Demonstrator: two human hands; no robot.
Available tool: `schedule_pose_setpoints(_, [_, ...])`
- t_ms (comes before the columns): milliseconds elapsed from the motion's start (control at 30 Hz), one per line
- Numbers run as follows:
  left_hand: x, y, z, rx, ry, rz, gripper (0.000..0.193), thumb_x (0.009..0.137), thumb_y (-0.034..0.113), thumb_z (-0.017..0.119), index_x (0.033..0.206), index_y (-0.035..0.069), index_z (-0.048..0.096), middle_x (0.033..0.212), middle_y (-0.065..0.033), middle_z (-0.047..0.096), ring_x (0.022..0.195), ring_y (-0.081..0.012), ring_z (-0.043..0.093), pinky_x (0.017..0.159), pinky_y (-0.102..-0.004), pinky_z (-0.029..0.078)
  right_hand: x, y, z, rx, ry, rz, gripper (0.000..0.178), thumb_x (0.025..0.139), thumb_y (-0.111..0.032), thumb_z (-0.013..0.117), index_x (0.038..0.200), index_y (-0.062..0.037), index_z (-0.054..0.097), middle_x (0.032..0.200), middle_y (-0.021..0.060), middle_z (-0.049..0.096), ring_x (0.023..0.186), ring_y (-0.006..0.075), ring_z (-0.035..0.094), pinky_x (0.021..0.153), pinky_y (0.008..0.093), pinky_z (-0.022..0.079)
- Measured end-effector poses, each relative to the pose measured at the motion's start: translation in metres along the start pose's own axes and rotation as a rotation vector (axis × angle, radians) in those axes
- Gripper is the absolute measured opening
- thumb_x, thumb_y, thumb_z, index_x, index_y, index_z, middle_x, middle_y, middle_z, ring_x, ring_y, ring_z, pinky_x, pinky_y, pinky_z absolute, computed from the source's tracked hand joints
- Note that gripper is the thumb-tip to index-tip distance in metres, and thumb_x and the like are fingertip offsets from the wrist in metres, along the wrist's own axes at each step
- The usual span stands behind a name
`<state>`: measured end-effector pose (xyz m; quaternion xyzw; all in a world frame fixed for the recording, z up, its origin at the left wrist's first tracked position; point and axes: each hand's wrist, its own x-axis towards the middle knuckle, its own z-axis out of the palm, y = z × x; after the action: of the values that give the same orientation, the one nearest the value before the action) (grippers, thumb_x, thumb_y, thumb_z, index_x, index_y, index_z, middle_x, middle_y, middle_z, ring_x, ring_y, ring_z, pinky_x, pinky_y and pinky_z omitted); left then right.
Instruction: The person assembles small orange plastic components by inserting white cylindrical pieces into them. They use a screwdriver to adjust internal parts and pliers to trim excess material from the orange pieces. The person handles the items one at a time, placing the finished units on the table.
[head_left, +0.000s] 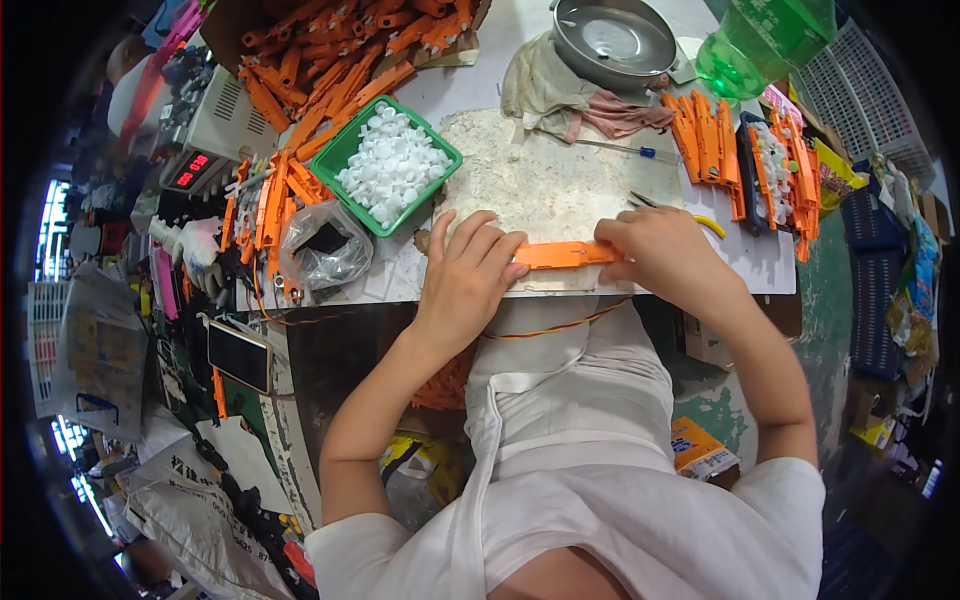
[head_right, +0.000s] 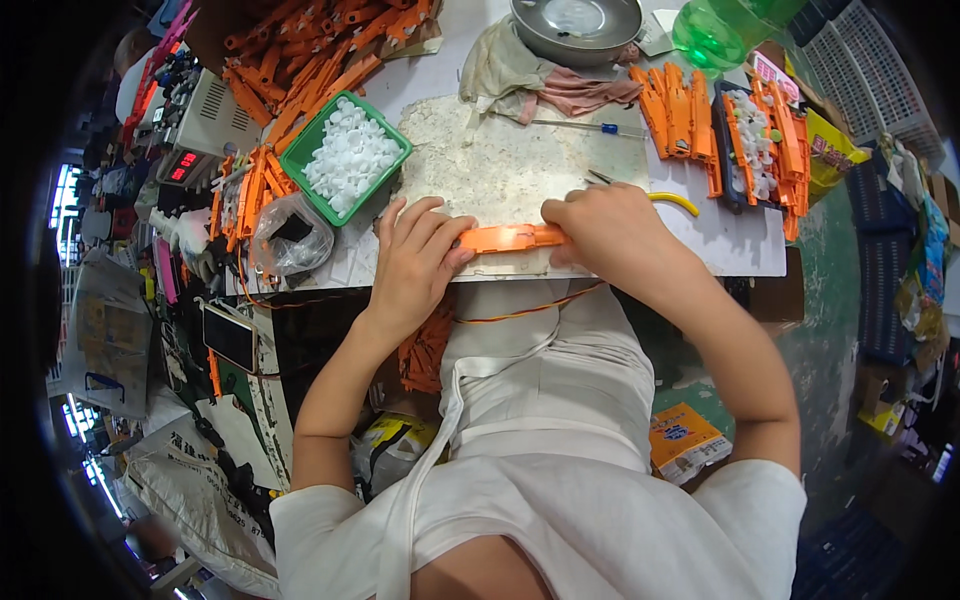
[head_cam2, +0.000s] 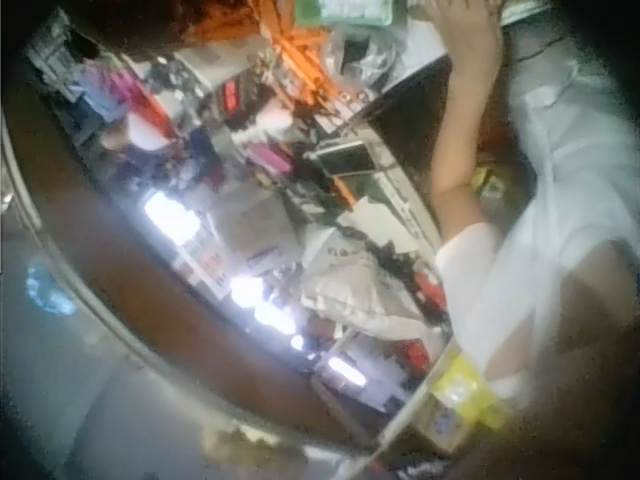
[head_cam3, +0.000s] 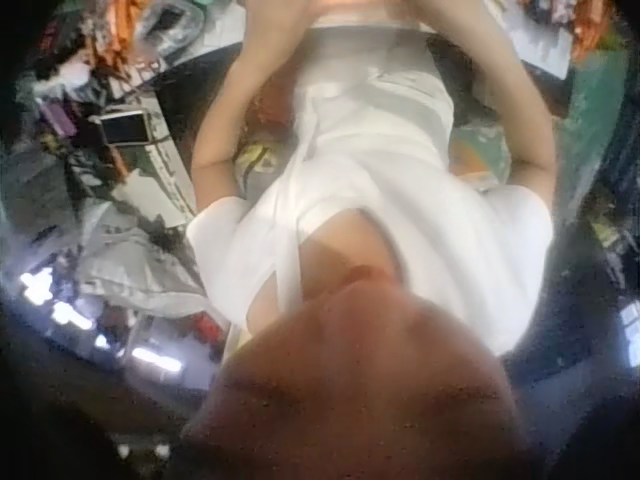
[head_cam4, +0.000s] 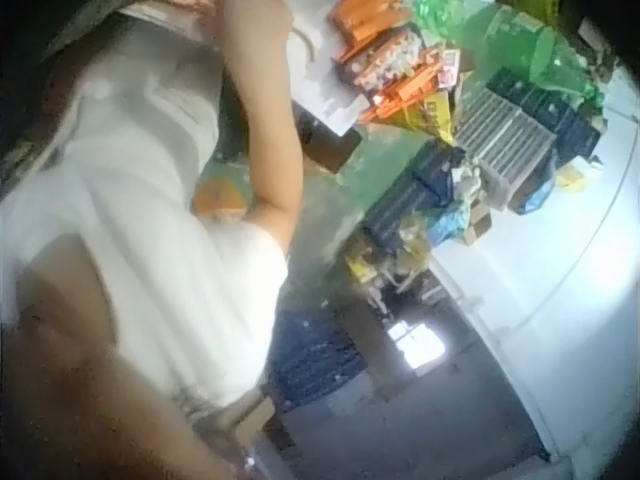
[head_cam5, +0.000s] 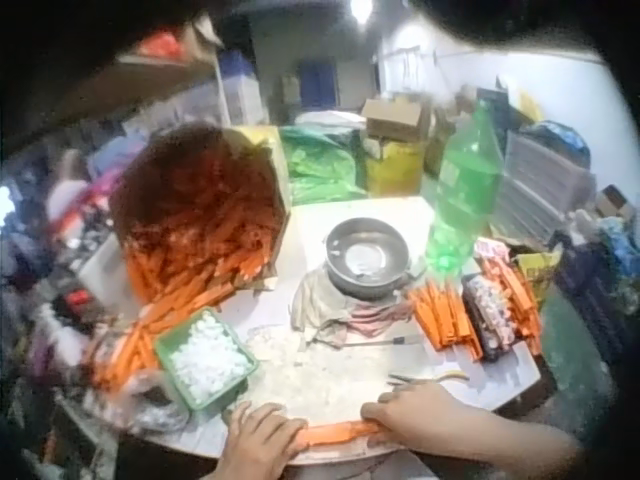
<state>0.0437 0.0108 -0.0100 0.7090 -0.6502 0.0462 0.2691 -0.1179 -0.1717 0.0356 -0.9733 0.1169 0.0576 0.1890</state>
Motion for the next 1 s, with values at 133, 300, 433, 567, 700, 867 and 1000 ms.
schedule_pose_setpoints(133, [-0.016,0.011,0.008,-0.102,0.138,-0.022,0.029,0.077,0.014,0.069,0.102,0.005,0.061,0.096,-0.0073,0.06,0.106,-0.0304,0.053,0.103,-0.0504,0.029,-0.029,-0.009,0.007,0.587,0.284,0.129,0.035,0.075,-0.028,0.074,0.096,-0.0038,0.061,0.096,0.0082,0.066,0.094,0.021,0.063,0.084,0.034,0.047])
schedule_pose_setpoints(300, [-0.022,0.052,0.013,-0.219,0.243,-0.112,0.034,0.074,0.013,0.072,0.105,0.003,0.061,0.092,-0.0091,0.06,0.105,-0.0306,0.053,0.102,-0.05,0.03,-0.031,-0.021,0.052,1.617,0.657,-0.05,0.03,0.091,-0.03,0.06,0.099,-0.0011,0.056,0.091,0.0126,0.063,0.099,0.0246,0.06,0.091,0.0388,0.045])
schedule_pose_setpoints(433, [-0.028,0.074,0.021,-0.236,0.264,-0.172,0.038,0.071,0.01,0.073,0.107,0.005,0.063,0.087,-0.0086,0.057,0.102,-0.0316,0.052,0.101,-0.0464,0.032,-0.032,-0.026,0.053,1.771,0.703,-0.232,0.028,0.091,-0.026,0.06,0.097,0.0015,0.059,0.087,0.0104,0.062,0.092,0.0219,0.061,0.088,0.0363,0.046])
schedule_pose_setpoints(567, [-0.025,0.082,0.011,-0.555,0.072,-0.21,0.041,0.078,0.024,0.07,0.112,0.002,0.061,0.097,-0.0097,0.058,0.103,-0.0277,0.052,0.097,-0.0404,0.036,-0.041,-0.024,0.041,1.736,0.556,-0.194,0.03,0.089,-0.027,0.062,0.094,0.0025,0.06,0.084,0.0107,0.063,0.082,0.0183,0.061,0.078,0.0322,0.049])
schedule_pose_setpoints(700, [-0.015,0.081,0.001,-1.351,-0.256,-0.443,0.041,0.09,0.032,0.061,0.114,-0.001,0.059,0.103,-0.0083,0.061,0.097,-0.0177,0.055,0.088,-0.0309,0.042,-0.048,-0.033,0.029,1.7,0.355,-0.167,0.03,0.088,-0.027,0.064,0.09,0.0028,0.062,0.083,0.0102,0.064,0.07,0.0139,0.061,0.06,0.0251,0.05])
schedule_pose_setpoints(867, [-0.004,0.091,0.0,-1.533,-0.367,-0.567,0.038,0.093,0.033,0.057,0.111,0.0,0.06,0.095,-0.0052,0.063,0.09,-0.0105,0.056,0.082,-0.0261,0.044,-0.055,-0.031,0.021,1.71,0.263,-0.114,0.027,0.088,-0.026,0.064,0.088,0.0008,0.063,0.081,0.0073,0.064,0.064,0.01,0.059,0.053,0.0219,0.048])
schedule_pose_setpoints(1000, [-0.013,0.094,0.013,-1.53,-0.362,-0.612,0.042,0.093,0.033,0.058,0.117,-0.001,0.056,0.095,-0.0049,0.063,0.09,-0.0112,0.057,0.083,-0.0264,0.044,-0.051,-0.019,0.023,1.679,0.155,-0.017,0.029,0.089,-0.029,0.061,0.092,-0.0001,0.062,0.084,0.0081,0.065,0.069,0.0113,0.06,0.061,0.0245,0.049])
